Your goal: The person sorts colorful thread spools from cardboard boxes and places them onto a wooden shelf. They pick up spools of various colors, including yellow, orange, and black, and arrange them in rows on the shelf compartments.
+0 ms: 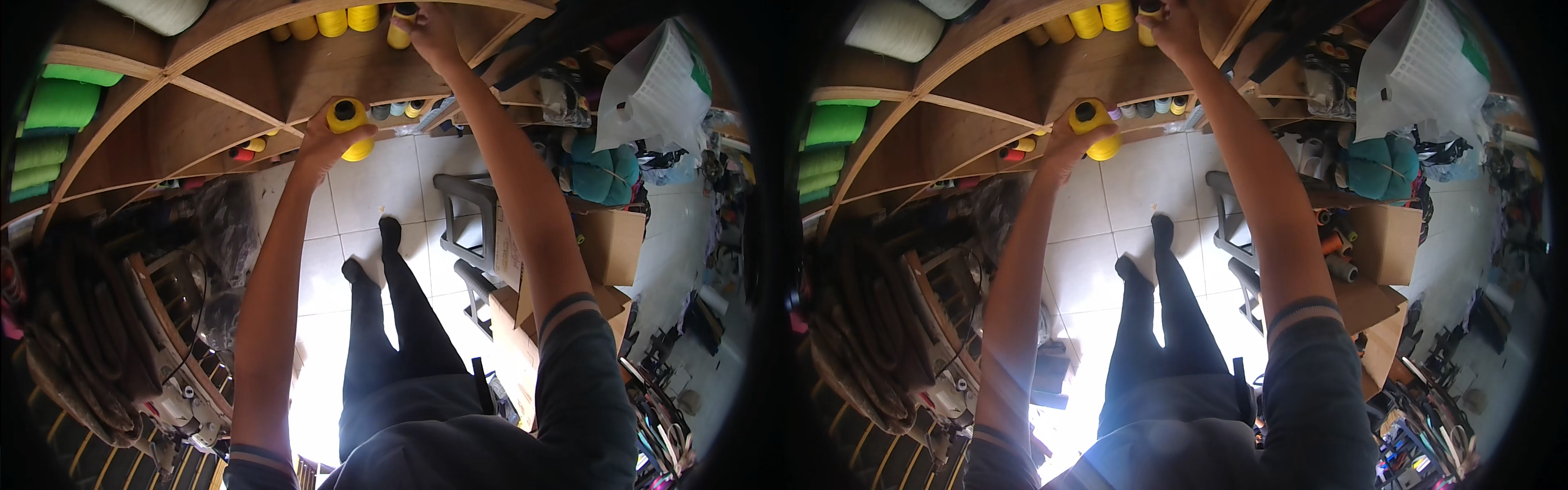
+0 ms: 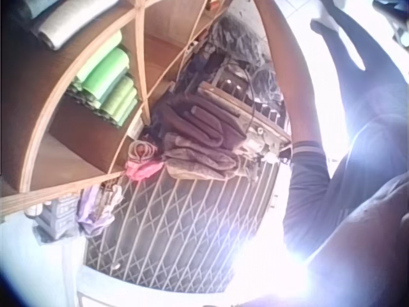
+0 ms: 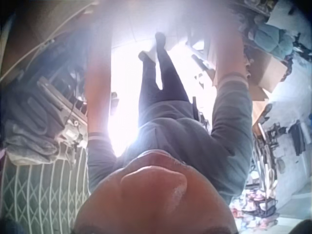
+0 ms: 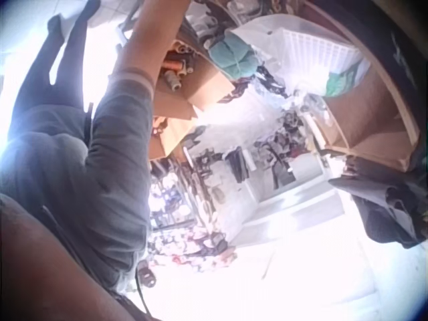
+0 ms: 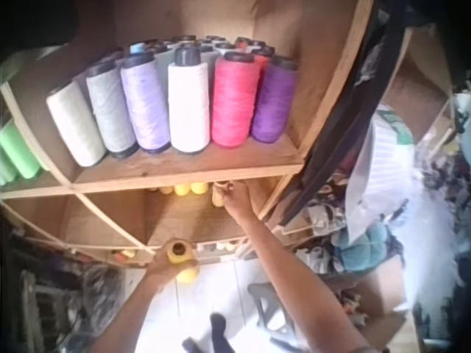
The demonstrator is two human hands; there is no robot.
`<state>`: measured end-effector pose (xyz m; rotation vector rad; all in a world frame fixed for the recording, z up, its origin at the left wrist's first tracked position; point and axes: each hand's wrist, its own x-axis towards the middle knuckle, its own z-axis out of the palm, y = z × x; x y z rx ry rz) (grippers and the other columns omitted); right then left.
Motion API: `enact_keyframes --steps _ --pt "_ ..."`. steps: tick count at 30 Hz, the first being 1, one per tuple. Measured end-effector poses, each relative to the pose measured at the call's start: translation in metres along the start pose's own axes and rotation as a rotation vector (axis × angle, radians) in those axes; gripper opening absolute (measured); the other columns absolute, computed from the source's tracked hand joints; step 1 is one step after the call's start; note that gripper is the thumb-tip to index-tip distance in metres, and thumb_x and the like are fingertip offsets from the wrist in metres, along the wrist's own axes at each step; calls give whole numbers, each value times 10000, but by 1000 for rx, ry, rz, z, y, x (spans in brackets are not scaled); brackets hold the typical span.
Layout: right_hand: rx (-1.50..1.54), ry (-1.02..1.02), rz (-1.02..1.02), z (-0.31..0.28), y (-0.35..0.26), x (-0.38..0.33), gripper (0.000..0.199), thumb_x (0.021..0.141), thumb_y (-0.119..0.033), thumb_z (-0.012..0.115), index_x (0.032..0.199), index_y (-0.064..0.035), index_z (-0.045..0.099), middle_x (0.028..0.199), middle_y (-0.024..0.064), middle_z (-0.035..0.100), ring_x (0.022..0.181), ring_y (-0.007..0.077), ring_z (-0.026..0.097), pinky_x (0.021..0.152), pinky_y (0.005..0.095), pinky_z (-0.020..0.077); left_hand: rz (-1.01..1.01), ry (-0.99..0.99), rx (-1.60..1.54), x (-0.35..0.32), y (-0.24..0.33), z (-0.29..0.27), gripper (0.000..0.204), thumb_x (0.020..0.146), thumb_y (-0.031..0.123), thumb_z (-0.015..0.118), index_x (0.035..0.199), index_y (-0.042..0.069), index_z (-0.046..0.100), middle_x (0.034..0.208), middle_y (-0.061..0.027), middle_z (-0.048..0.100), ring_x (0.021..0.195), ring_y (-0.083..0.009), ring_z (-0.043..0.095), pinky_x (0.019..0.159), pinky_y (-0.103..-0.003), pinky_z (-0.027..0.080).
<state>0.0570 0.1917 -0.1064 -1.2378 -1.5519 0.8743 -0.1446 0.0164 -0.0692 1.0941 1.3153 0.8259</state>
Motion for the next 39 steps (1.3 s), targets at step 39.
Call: enact_keyframes --steps 39 --pt "-154 128 -16 6 -18 -68 554 704 -170 775 1154 29 522 1042 195 617 990 350 601 864 426 471 52 152 9 35 21 35 766 881 452 615 1448 75 265 1391 -210 422 1294 -307 411 1026 -408 388"
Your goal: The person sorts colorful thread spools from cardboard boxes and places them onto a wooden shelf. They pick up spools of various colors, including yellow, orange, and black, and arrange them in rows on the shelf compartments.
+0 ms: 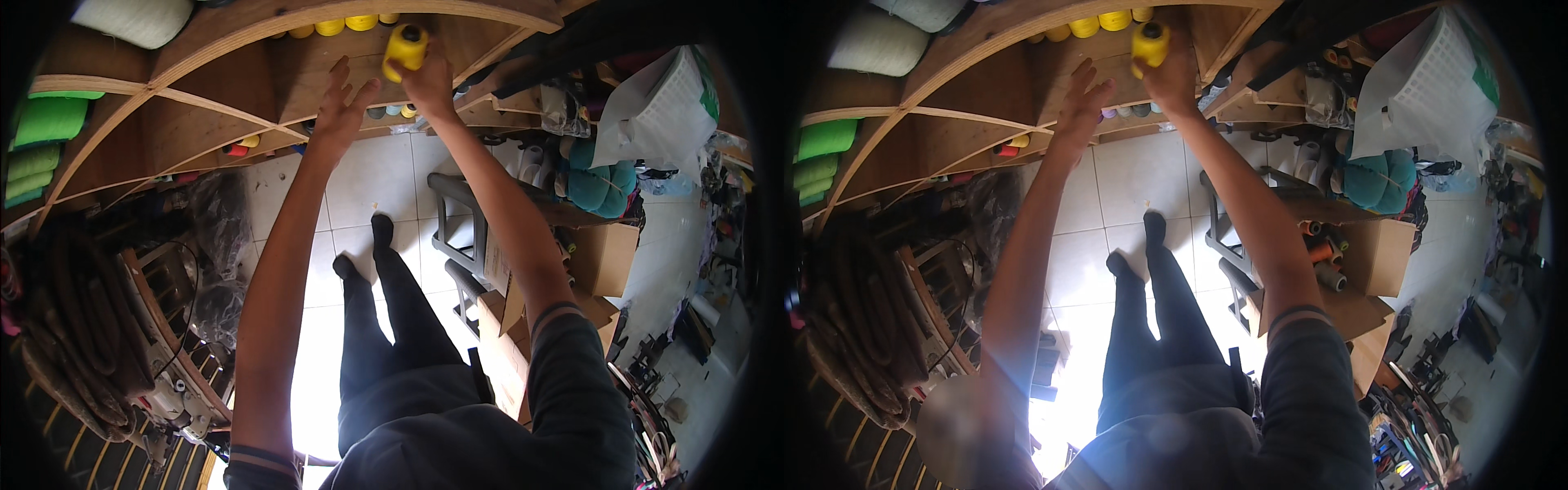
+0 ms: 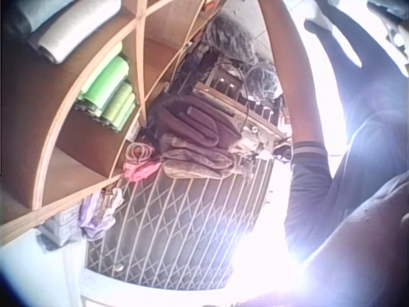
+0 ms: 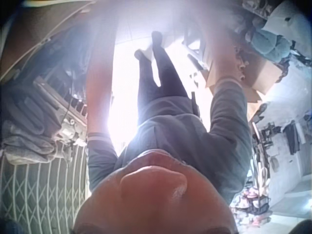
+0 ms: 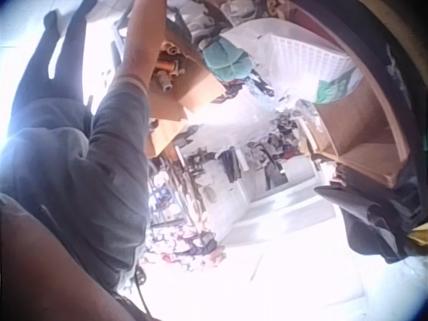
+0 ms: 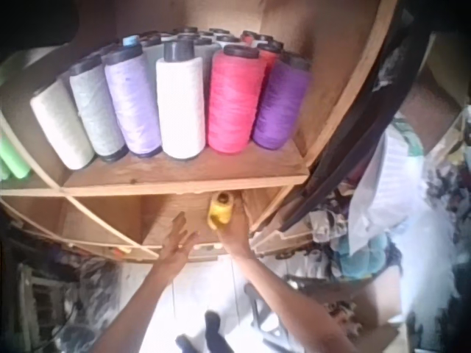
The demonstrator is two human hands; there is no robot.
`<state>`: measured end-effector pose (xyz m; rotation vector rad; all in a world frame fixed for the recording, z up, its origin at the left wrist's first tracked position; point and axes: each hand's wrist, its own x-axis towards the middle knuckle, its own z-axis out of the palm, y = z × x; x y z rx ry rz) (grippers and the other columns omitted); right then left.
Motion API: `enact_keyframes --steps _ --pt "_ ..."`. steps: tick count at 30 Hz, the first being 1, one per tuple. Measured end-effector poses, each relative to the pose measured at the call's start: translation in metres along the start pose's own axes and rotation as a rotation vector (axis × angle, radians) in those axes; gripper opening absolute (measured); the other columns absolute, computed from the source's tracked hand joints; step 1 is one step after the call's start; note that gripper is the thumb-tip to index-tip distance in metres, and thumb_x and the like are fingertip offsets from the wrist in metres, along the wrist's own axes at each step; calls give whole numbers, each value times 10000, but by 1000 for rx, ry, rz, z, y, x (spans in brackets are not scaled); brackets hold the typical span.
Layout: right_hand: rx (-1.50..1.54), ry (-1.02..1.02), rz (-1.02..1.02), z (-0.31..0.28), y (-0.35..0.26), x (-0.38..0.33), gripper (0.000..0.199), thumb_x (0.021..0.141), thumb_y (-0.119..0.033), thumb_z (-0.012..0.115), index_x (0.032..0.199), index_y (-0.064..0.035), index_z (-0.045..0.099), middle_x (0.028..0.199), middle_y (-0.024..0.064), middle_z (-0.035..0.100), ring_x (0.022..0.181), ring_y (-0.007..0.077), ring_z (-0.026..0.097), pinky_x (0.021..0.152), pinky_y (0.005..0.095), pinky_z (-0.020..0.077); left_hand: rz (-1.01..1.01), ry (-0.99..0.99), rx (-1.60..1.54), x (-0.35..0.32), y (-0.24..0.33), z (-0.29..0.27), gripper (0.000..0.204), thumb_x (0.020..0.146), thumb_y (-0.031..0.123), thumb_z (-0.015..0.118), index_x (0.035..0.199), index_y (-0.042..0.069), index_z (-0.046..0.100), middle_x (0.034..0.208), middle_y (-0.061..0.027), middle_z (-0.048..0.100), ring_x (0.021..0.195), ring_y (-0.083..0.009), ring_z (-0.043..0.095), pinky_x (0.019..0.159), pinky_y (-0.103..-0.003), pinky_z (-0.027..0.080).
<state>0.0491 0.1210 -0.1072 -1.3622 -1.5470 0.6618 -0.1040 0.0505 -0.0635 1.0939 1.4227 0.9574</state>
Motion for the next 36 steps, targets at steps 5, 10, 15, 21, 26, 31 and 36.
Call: enact_keyframes --steps 5,10,15,21,26,31,36 --pt "-221 293 -107 11 6 39 459 740 -111 738 1137 -28 522 1072 177 645 1000 348 630 852 418 497 -26 -24 -69 -10 0 -4 605 883 393 617 1368 91 419 1351 -186 479 1221 -287 486 972 -388 418" --pt "-382 380 -204 40 61 80 180 793 -108 651 916 23 637 893 207 648 915 403 582 818 489 444 -26 -49 -93 -23 -8 -6 483 913 386 563 1276 72 520 1243 -126 558 1118 -230 544 922 -360 447" --pt "-509 556 -240 55 100 100 192 800 -137 643 931 3 640 926 195 654 945 389 590 866 500 432 -46 -89 -70 -29 -14 -13 441 939 372 518 1249 60 541 1186 -107 587 1095 -210 557 915 -355 451" --pt "-441 517 -84 58 83 92 219 788 -122 660 971 -5 634 951 191 660 940 381 610 845 476 463 -56 -83 -69 -36 -24 -21 391 952 340 507 1212 54 567 1156 -106 600 1071 -202 565 898 -347 453" --pt "-425 515 -16 57 81 87 251 778 -110 674 1004 -12 628 972 188 666 936 374 627 828 456 489 -48 -85 -85 -34 -25 -20 355 957 307 509 1189 48 580 1141 -102 607 1035 -190 573 889 -340 460" --pt "-400 514 49 60 74 82 288 768 -97 688 1037 -18 622 993 185 671 932 367 644 811 436 515 -41 -95 -73 -32 -25 -19 348 957 297 519 1185 41 579 1115 -104 617 1018 -183 580 891 -334 463" --pt "-380 495 144 55 63 74 217 774 -115 701 933 28 669 876 219 675 828 375 664 747 432 532 -39 -110 -76 -30 -24 -15 334 956 273 525 1183 35 577 1107 -109 619 1006 -183 587 889 -331 466"
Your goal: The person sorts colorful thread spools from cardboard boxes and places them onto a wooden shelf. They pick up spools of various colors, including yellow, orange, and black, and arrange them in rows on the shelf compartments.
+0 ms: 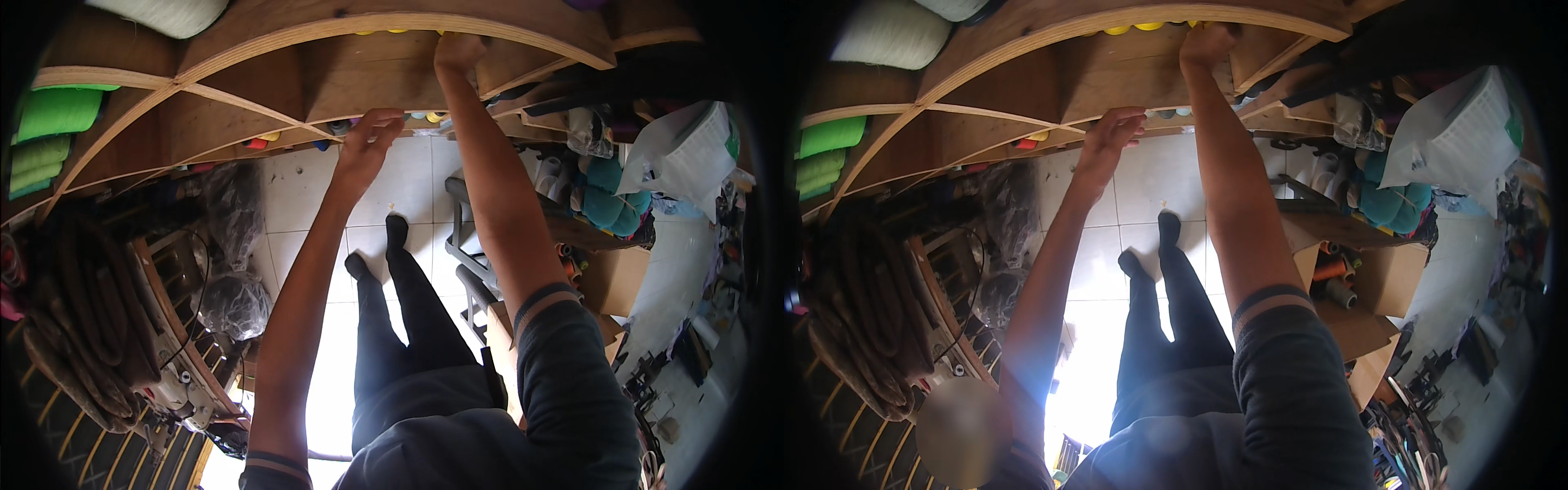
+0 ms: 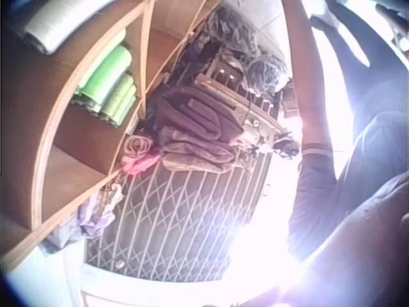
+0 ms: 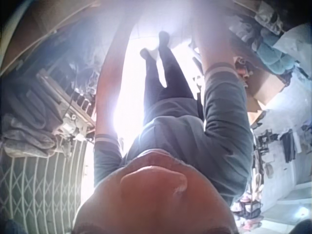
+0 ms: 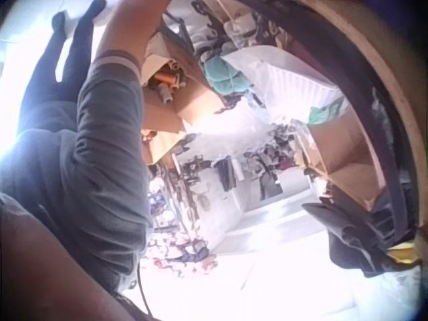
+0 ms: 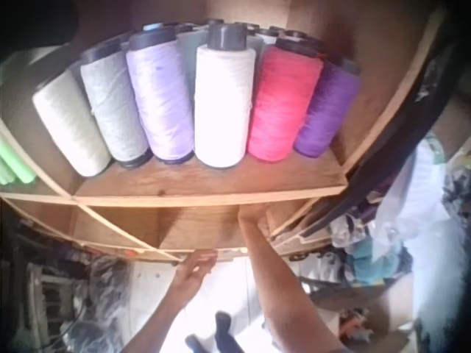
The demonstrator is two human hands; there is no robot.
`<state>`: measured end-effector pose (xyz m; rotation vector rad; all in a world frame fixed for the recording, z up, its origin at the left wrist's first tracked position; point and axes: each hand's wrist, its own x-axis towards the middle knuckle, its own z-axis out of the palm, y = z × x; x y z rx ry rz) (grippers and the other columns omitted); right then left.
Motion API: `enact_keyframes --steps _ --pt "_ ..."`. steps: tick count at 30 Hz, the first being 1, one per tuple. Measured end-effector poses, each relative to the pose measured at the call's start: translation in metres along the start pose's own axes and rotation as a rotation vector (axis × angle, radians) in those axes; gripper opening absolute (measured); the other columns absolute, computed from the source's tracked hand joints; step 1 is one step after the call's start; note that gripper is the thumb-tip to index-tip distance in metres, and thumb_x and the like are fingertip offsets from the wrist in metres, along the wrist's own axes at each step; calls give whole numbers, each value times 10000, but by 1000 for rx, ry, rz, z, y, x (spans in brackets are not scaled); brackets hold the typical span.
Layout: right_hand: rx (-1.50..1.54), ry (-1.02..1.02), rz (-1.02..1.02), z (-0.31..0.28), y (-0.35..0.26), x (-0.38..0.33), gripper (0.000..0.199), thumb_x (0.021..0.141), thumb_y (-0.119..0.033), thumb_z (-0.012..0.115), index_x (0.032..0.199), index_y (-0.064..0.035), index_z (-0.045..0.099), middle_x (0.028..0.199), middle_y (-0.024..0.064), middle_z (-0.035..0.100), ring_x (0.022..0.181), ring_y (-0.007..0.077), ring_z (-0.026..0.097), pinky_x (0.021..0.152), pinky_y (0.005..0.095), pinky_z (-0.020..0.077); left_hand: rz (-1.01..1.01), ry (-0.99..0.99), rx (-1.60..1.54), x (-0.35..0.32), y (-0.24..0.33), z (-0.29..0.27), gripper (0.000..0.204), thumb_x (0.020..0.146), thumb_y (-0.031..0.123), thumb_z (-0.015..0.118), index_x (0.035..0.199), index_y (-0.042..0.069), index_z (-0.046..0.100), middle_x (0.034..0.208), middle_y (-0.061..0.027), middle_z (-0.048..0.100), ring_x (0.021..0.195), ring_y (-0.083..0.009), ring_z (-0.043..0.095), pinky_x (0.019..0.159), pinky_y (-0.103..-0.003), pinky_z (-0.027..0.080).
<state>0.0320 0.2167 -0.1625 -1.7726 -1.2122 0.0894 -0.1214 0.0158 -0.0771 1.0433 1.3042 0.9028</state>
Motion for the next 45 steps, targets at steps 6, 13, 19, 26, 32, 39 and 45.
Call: enact_keyframes --steps 6,13,19,26,32,39,45 --pt "-162 -94 36 -19 2 1 175 810 -147 670 902 2 680 868 191 685 816 353 674 711 428 543 14 -18 10 1 0 0 327 960 275 527 1175 34 580 1103 -111 621 992 -184 594 881 -333 466" --pt "-241 -172 3 -8 1 9 172 808 -211 637 896 -79 704 887 166 689 814 320 679 712 439 549 -7 -21 30 -3 -5 -2 322 962 273 521 1176 40 582 1101 -103 630 996 -182 595 872 -330 465" --pt "-335 -384 -68 -11 11 4 203 806 -224 605 923 -84 694 863 170 691 827 358 670 749 450 539 -48 -4 7 -8 -15 -12 320 959 261 517 1191 49 582 1103 -90 633 998 -175 596 862 -324 462" --pt "-177 -844 -475 10 -23 -14 295 806 -177 575 1081 -86 630 995 107 680 928 329 641 802 428 517 -55 -9 5 -18 -18 -18 306 965 244 503 1190 52 581 1104 -83 633 994 -167 592 854 -321 455" --pt "-263 -627 -660 38 -5 -11 334 818 -170 565 1140 -87 593 1042 121 661 1051 299 596 874 429 487 -48 -3 18 -22 -13 -23 303 970 236 493 1197 52 574 1113 -82 631 989 -162 591 854 -318 455" --pt "-321 -942 -650 7 -63 -32 404 815 -181 591 1201 -74 540 1198 121 589 1126 296 549 916 431 478 -28 28 -2 -18 -11 -35 306 974 249 481 1190 59 587 1105 -77 639 973 -165 599 838 -309 467" --pt "-368 -897 -643 27 -64 -40 471 815 -172 588 1271 -98 498 1280 120 546 1117 339 545 930 433 475 29 38 139 25 -3 -58 335 967 281 493 1200 61 590 1087 -82 658 971 -186 630 818 -312 495"
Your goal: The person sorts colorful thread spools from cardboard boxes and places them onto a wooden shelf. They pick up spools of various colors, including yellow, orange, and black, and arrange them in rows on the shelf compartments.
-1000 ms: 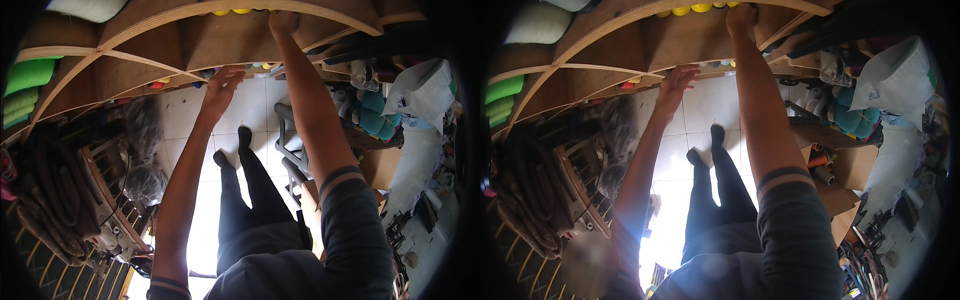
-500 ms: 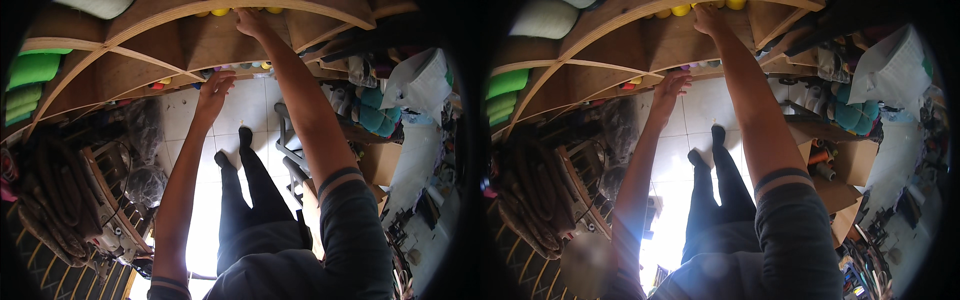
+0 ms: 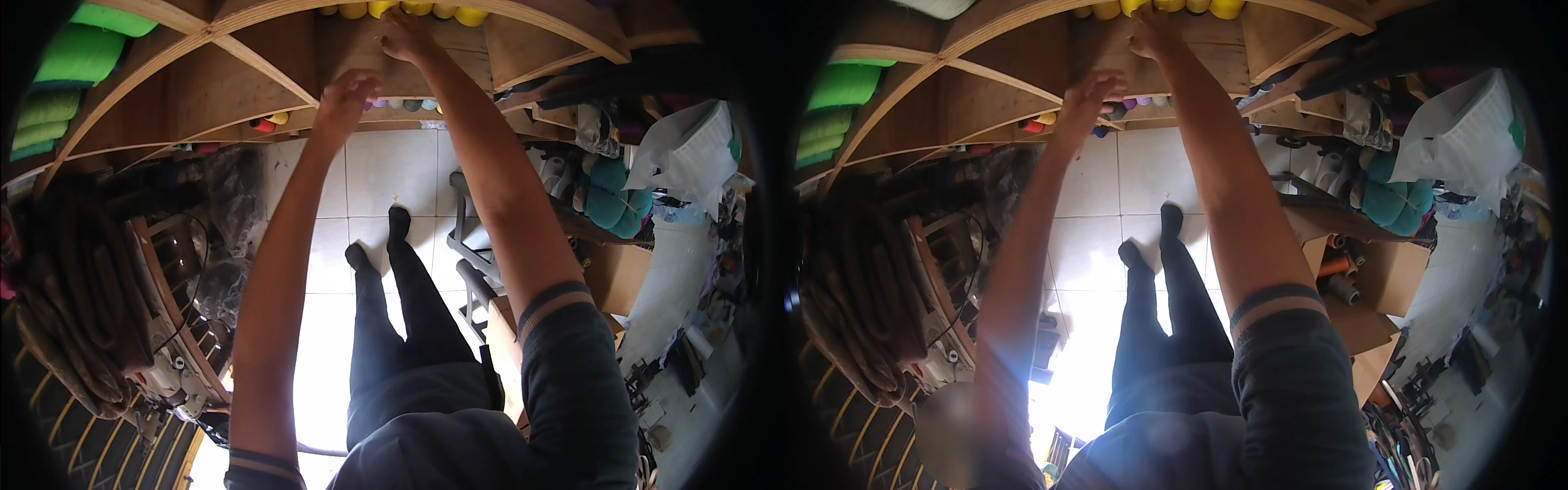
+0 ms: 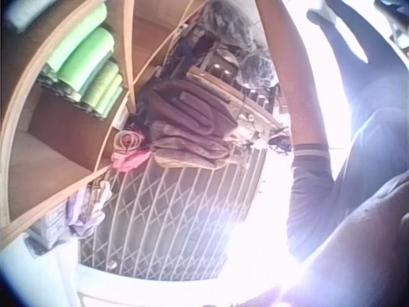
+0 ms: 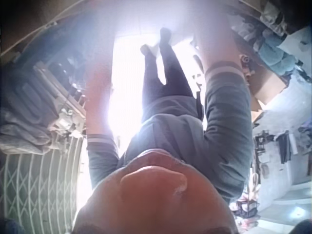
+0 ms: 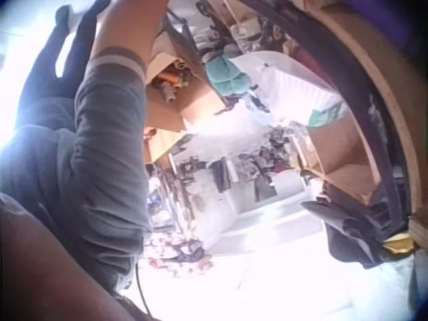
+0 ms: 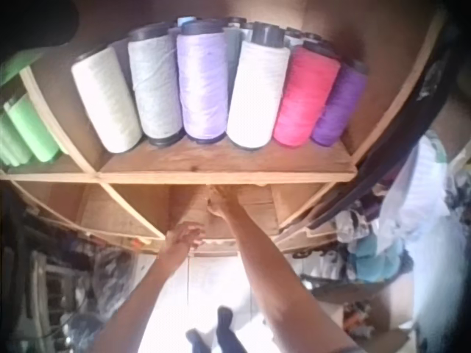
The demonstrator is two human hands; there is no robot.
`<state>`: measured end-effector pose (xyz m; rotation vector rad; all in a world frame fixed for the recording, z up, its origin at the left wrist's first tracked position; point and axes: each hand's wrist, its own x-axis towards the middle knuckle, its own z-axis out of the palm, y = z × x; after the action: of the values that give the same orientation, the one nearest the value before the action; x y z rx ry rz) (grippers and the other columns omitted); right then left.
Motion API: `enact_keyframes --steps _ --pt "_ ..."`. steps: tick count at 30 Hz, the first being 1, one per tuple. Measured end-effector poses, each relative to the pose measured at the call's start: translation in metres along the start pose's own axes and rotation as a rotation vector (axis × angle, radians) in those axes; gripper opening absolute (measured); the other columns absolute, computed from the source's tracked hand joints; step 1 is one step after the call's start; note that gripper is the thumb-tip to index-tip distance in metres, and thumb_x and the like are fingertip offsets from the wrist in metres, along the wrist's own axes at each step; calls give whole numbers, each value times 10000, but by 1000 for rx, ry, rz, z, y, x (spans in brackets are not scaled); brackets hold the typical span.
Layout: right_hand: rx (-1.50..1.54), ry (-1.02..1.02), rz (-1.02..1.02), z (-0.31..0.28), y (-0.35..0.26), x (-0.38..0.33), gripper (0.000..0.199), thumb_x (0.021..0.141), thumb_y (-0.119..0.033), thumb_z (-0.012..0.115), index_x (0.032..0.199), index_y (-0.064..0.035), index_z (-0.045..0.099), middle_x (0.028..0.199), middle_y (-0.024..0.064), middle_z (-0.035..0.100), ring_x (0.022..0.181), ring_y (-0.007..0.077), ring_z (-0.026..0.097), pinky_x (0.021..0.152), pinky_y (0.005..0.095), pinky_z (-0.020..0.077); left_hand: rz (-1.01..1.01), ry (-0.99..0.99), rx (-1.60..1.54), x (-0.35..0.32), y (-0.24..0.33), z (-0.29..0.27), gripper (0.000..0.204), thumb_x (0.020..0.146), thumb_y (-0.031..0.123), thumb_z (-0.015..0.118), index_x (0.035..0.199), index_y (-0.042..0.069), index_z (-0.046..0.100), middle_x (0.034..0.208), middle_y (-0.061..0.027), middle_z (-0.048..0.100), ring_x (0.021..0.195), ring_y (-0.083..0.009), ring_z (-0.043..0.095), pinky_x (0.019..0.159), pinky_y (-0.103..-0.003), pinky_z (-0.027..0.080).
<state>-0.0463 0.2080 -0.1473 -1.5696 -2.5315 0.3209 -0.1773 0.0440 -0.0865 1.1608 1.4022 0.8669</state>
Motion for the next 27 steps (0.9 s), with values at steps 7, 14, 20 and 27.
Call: enact_keyframes --steps 7,14,20,27 --pt "25 -51 -139 -19 -30 0 530 808 -217 620 1308 -107 482 1286 139 549 1125 333 558 929 426 473 -66 28 174 33 24 -27 330 953 286 512 1205 92 598 1088 -71 666 981 -185 632 814 -317 497" --pt "42 -94 -140 -27 -52 13 511 795 -318 665 1244 -95 565 1243 170 579 1138 320 561 927 417 474 -35 104 205 50 20 -36 320 931 269 545 1191 91 602 1064 -61 660 913 -155 613 776 -291 474" --pt "371 -134 -153 -40 -71 19 424 832 -340 653 1184 -107 613 1153 124 640 1062 320 601 886 394 486 5 301 330 61 -5 -39 340 905 227 574 1190 42 591 1061 -72 651 918 -142 590 801 -297 468" --pt "149 -55 -240 -11 -42 13 412 780 -127 646 1182 -52 589 1166 175 614 1121 337 567 942 424 471 -13 276 244 66 6 -32 383 894 317 596 1208 97 579 1158 -128 640 1042 -239 604 909 -339 459"
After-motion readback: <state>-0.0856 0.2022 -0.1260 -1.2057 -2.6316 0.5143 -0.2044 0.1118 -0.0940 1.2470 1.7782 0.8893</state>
